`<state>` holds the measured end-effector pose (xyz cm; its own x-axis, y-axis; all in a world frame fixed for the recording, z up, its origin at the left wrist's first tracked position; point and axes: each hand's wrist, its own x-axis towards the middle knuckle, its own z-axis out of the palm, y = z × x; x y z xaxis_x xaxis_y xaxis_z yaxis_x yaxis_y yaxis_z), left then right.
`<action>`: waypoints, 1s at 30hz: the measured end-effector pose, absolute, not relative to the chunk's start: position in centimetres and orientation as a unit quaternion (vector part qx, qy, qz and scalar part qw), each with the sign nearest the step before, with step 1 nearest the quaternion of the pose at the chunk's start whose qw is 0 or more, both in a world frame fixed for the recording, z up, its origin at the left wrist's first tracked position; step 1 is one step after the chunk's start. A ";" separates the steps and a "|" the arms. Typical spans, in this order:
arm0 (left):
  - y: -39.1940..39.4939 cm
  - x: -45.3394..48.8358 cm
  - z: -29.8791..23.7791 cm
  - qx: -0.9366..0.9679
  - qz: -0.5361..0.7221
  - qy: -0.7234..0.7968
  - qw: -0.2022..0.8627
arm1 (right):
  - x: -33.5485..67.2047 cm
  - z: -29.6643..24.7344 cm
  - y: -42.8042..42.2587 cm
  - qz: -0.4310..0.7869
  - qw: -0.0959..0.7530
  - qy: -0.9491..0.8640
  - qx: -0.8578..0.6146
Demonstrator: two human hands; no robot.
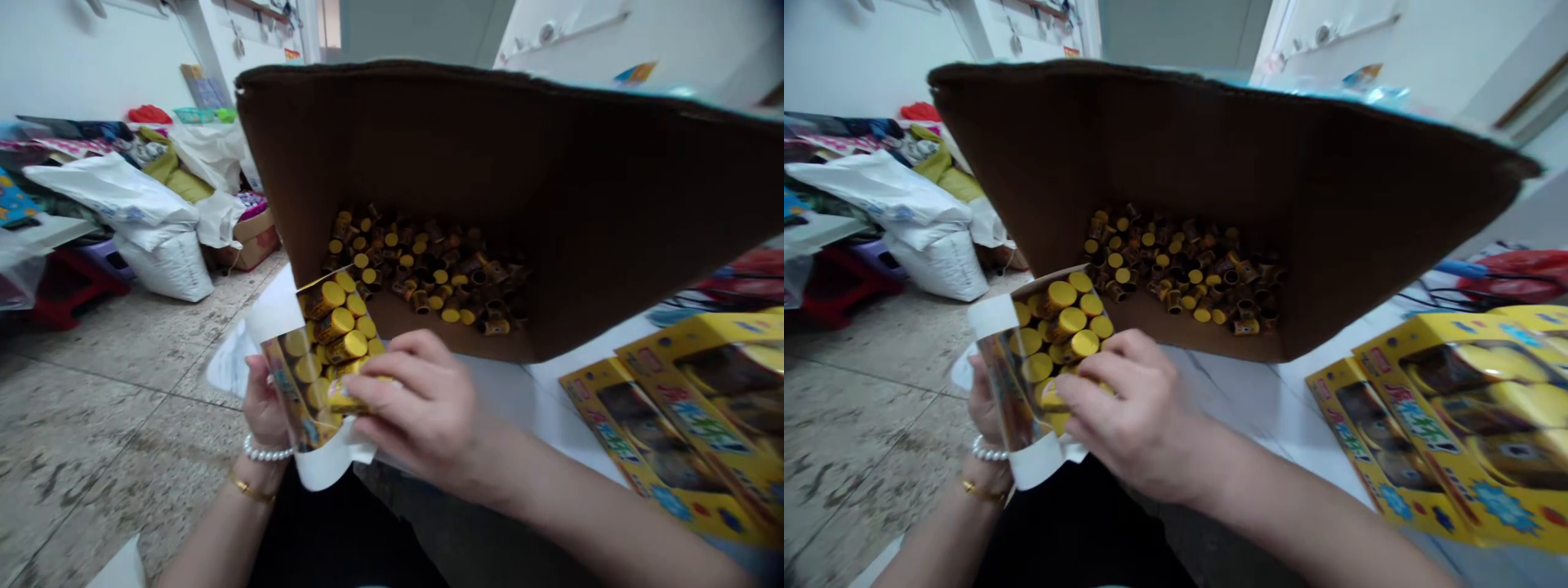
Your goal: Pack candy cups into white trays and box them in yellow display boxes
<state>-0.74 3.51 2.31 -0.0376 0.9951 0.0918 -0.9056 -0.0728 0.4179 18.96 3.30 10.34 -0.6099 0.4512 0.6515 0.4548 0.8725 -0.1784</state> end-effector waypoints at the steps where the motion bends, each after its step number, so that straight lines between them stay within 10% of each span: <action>1: 3.5 -0.8 2.2 0.183 0.704 0.106 0.678 | 18.7 10.1 3.1 -0.009 0.346 -0.905 -0.247; 10: 3.6 -1.0 1.7 0.186 0.656 0.029 0.731 | 17.5 11.4 3.2 -0.030 0.205 -0.953 -0.221; 17: 3.8 -1.1 1.5 0.197 0.682 0.107 0.696 | 25.2 10.8 6.7 -0.027 0.269 -0.863 -0.427; 23: 3.7 -0.9 1.6 0.205 0.676 0.122 0.698 | 32.8 4.6 9.5 -0.221 -0.049 -0.737 -0.637; 30: 3.8 -1.0 1.6 0.194 0.682 0.126 0.693 | 31.2 4.5 9.7 -0.103 0.022 -0.781 -0.616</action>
